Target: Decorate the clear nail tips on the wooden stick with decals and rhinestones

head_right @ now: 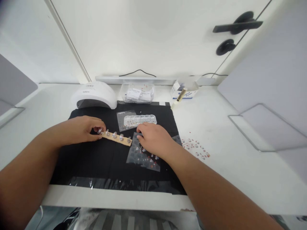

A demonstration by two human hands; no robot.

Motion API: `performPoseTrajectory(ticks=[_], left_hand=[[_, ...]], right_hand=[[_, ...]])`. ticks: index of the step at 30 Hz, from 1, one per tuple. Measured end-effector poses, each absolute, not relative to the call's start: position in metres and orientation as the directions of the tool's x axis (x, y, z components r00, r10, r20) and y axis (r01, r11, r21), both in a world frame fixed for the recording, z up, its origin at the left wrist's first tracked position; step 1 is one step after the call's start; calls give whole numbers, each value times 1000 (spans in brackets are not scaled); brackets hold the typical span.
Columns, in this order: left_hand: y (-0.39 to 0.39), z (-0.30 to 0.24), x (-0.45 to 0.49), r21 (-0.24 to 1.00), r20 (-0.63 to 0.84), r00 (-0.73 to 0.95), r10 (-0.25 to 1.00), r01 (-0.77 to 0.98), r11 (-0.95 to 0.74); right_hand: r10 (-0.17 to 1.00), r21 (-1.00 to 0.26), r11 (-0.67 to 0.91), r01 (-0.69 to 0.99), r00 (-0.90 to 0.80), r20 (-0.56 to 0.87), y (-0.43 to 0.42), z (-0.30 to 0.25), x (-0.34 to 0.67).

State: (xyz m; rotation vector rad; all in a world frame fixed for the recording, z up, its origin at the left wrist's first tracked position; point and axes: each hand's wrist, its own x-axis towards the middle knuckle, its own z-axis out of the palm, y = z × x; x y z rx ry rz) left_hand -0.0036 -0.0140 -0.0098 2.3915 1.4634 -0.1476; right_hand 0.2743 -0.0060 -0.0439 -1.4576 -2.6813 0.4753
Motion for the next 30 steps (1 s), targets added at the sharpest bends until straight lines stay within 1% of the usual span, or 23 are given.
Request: performPoseTrajectory(ticks=[18, 30], left_hand=[[-10, -15, -6, 240, -293, 473, 831, 878, -415], [-10, -18, -7, 231, -320, 438, 840, 896, -380]], right_hand=[[823, -295, 509, 808, -557, -106, -6, -44, 275], [825, -297, 509, 808, -557, -98, -6, -45, 275]])
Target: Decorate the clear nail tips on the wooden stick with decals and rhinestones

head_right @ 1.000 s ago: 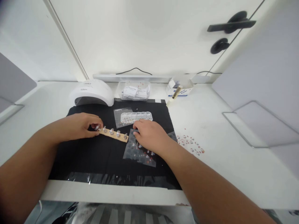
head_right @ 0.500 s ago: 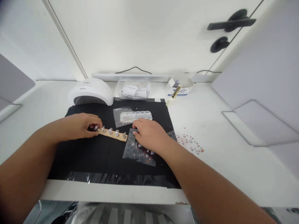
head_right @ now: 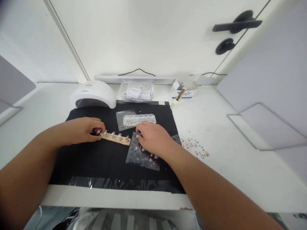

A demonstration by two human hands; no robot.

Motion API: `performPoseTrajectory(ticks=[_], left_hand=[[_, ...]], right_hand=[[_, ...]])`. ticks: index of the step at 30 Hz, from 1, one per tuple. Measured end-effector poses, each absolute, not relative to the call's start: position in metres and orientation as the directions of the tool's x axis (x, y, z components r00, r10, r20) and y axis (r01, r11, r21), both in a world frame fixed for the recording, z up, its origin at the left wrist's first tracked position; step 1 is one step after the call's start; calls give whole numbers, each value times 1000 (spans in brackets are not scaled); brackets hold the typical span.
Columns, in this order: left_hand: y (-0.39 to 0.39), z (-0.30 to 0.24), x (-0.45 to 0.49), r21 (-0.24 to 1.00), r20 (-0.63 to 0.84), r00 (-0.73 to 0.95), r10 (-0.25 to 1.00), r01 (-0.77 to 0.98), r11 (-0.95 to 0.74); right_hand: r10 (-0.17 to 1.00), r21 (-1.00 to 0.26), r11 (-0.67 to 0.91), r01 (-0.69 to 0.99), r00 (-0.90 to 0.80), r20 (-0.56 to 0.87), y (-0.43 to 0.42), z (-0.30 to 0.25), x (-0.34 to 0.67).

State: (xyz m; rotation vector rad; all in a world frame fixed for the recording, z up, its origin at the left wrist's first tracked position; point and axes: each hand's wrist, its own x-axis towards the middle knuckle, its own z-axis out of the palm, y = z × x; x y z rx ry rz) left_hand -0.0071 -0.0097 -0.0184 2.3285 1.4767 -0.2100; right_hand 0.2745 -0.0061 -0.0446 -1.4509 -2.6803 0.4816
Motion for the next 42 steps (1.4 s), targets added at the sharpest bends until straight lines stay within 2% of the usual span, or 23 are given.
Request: performPoseTrajectory(ticks=[13, 17, 20, 23, 26, 30, 33, 42], left_hand=[[-10, -16, -7, 291, -371, 376, 849, 916, -278], [-9, -17, -8, 319, -399, 359, 844, 917, -239], [-8, -17, -7, 339, -414, 355, 838, 915, -219], [-7, -17, -8, 352, -416, 361, 835, 910, -218], [-6, -18, -11, 348, -406, 354, 842, 912, -216], [-5, -18, -15, 328, -394, 326, 859, 923, -200], [-5, -18, -16, 323, -396, 318, 862, 926, -194], [-4, -21, -17, 325, -402, 307, 862, 928, -179]], right_hand=[[823, -320, 520, 792, -565, -61, -9, -44, 274], [812, -403, 570, 716, -566, 141, -8, -48, 277], [744, -455, 663, 595, -593, 308, -8, -50, 279], [680, -454, 726, 517, -638, 361, -8, -50, 280], [680, -437, 721, 538, -670, 298, -8, -51, 278], [751, -344, 645, 682, -649, 121, -8, -51, 276], [765, -299, 621, 725, -643, 30, -8, -51, 276], [776, -319, 594, 738, -630, -12, -6, -52, 276]])
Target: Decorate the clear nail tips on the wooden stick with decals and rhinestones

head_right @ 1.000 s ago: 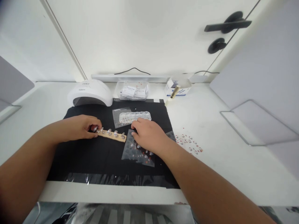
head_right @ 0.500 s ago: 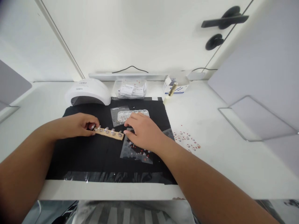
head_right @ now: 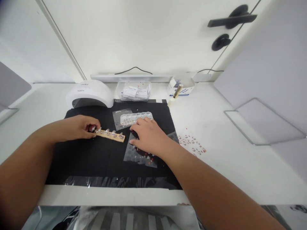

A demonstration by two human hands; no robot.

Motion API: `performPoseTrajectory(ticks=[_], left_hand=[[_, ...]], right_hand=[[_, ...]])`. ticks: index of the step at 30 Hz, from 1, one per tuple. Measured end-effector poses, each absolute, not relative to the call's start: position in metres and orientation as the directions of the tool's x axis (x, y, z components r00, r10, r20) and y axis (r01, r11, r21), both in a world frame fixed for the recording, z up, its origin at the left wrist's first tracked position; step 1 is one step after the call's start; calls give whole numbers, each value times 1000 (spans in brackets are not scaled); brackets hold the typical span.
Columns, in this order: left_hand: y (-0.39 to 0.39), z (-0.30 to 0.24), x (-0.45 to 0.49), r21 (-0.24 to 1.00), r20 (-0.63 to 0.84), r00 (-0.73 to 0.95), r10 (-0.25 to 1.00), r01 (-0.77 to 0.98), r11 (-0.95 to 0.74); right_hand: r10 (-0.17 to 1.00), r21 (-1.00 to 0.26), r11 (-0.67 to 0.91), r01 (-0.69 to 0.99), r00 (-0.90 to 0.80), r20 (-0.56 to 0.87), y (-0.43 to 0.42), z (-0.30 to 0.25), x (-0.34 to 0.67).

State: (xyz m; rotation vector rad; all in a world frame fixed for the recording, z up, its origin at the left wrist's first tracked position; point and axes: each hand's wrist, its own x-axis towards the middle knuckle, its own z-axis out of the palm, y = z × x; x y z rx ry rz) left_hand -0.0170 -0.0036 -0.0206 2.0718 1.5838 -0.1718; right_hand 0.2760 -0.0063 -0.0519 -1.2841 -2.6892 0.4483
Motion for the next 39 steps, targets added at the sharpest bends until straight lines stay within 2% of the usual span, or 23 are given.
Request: performPoseTrajectory(ticks=[21, 33, 39], left_hand=[[-6, -14, -16, 324, -416, 281, 865, 934, -148], [4, -15, -49, 277, -392, 166, 905, 959, -56], [5, -19, -46, 279, -392, 191, 900, 957, -82]], right_hand=[[779, -349, 580, 736, -626, -27, -7, -51, 276], [779, -332, 585, 740, -627, -26, -8, -48, 275], [777, -348, 581, 735, -629, -31, -9, -48, 276]])
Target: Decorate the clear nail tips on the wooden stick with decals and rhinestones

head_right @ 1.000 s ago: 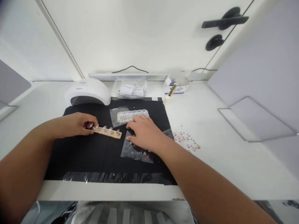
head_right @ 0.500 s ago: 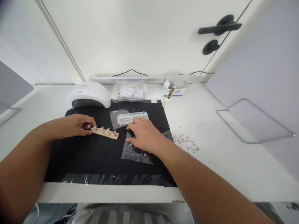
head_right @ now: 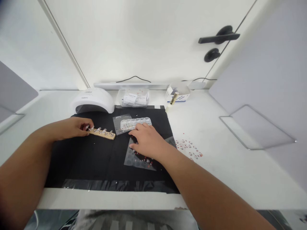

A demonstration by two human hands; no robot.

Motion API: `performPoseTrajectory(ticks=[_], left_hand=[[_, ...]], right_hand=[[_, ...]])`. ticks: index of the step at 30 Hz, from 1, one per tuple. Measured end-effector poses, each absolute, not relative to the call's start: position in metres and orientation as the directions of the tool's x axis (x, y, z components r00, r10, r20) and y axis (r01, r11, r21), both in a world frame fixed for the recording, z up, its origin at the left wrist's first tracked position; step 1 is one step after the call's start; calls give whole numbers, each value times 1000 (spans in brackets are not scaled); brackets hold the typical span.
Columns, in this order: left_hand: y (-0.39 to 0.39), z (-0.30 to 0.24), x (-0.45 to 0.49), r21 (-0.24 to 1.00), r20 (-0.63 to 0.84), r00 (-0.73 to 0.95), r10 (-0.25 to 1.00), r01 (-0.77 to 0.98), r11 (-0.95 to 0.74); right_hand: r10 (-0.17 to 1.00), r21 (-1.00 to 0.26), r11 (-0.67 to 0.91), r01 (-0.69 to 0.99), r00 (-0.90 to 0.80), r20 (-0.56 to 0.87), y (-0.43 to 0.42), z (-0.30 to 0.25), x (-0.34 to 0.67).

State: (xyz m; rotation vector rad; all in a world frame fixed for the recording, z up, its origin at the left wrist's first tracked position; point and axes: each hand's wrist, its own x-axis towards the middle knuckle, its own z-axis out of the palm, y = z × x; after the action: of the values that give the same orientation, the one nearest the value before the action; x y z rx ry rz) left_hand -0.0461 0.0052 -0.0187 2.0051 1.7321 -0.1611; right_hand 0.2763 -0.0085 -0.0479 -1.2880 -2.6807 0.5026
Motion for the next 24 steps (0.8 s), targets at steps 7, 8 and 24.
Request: performPoseTrajectory(ticks=[7, 8, 24], left_hand=[[4, -20, -35, 305, -378, 245, 893, 944, -130], [4, -20, -33, 311, -377, 253, 891, 941, -135], [2, -25, -16, 417, -331, 353, 875, 887, -200]], right_hand=[[784, -374, 580, 723, -621, 14, -8, -47, 275], [787, -390, 577, 717, -616, 30, -8, -47, 275], [712, -501, 672, 545, -663, 232, -10, -49, 279]])
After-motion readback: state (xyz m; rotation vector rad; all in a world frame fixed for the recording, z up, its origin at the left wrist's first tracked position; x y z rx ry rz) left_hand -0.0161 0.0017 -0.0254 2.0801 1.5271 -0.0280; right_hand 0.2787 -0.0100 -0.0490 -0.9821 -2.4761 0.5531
